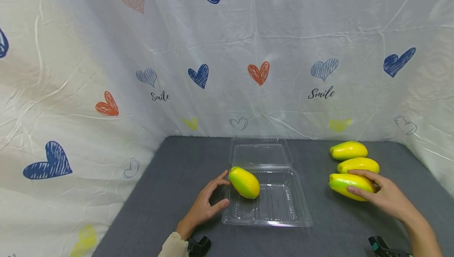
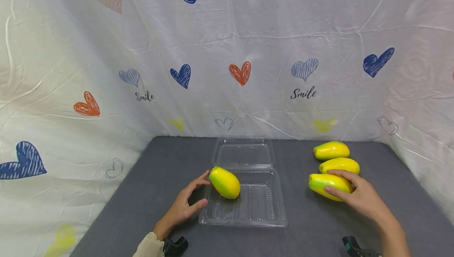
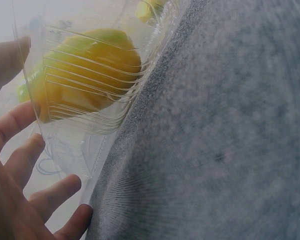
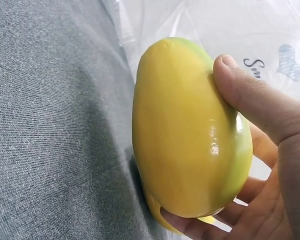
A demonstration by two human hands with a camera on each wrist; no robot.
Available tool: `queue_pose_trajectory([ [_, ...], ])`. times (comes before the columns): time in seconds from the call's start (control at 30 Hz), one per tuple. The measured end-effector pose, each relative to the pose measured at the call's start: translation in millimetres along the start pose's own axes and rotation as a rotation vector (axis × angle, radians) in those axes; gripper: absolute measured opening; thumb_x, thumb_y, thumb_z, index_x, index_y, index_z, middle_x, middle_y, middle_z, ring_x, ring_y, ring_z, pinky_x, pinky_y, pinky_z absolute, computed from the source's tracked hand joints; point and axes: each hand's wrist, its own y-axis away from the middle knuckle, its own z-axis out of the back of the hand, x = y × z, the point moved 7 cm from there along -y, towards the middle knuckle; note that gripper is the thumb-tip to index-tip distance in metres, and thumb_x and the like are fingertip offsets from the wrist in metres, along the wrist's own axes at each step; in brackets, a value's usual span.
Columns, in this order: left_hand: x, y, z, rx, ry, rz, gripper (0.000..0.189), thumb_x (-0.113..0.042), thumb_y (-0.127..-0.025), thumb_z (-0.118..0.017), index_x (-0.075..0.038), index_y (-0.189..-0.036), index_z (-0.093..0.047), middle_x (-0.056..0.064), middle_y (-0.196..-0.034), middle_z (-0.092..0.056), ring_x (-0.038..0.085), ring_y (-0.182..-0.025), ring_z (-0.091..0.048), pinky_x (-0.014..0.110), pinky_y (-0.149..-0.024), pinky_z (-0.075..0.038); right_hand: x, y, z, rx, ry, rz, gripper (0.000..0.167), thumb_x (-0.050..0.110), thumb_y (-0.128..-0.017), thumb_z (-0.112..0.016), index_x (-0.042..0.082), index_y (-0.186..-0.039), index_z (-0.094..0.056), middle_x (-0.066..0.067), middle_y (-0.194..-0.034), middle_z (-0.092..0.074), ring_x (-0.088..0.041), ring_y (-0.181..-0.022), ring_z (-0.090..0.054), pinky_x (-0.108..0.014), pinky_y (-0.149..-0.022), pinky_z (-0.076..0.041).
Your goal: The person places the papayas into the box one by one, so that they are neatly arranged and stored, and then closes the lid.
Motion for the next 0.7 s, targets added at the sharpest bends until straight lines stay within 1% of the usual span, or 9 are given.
queue_pose_trajectory([
  [0.2, -0.3, 0.1, 0.1, 0.001, -0.002, -0.003, 0.044, -0.024, -0.096, -0.069, -0.035, -0.135, -0.054, -0.005, -0.167, -0.033, 0.027, -0.154, -0.034, 0.067, -0.117, -0.030, 2, -0.6, -1, -0.011, 0.001, 0.013, 0.064, 0.047, -0.095, -0.070, 0.010, -0.144, -0.055, -0.028, -0.134, -0.058, -0.008, -0.086, -0.051, -0.027, -0.064, -0.043],
  [0.37, -0.7, 0.4, 0.3, -0.002, -0.005, -0.007, 0.044, -0.024, -0.096, -0.070, -0.035, -0.136, -0.054, -0.005, -0.167, -0.033, 0.027, -0.154, -0.034, 0.068, -0.116, -0.031, 5, 0.2, 0, -0.019, -0.031, 0.035, 0.062, 0.044, -0.095, -0.071, 0.010, -0.144, -0.055, -0.027, -0.134, -0.058, -0.001, -0.085, -0.050, -0.025, -0.064, -0.045],
  [0.5, -1.6, 0.3, 0.6, -0.004, -0.007, -0.010, 0.044, -0.022, -0.095, -0.070, -0.034, -0.136, -0.055, -0.005, -0.167, -0.033, 0.028, -0.154, -0.034, 0.069, -0.116, -0.030, 9, 0.6, 0, -0.026, -0.053, 0.052, 0.060, 0.041, -0.095, -0.071, 0.010, -0.144, -0.055, -0.027, -0.134, -0.058, 0.002, -0.086, -0.051, -0.024, -0.064, -0.046],
  [0.7, -0.2, 0.1, 0.1, 0.000, -0.006, -0.006, 0.045, -0.021, -0.095, -0.070, -0.034, -0.135, -0.055, -0.006, -0.166, -0.033, 0.027, -0.154, -0.034, 0.068, -0.116, -0.031, 12, 0.9, 0, -0.025, -0.051, 0.052, 0.059, 0.042, -0.096, -0.071, 0.010, -0.143, -0.055, -0.026, -0.134, -0.059, 0.001, -0.085, -0.051, -0.024, -0.064, -0.046],
])
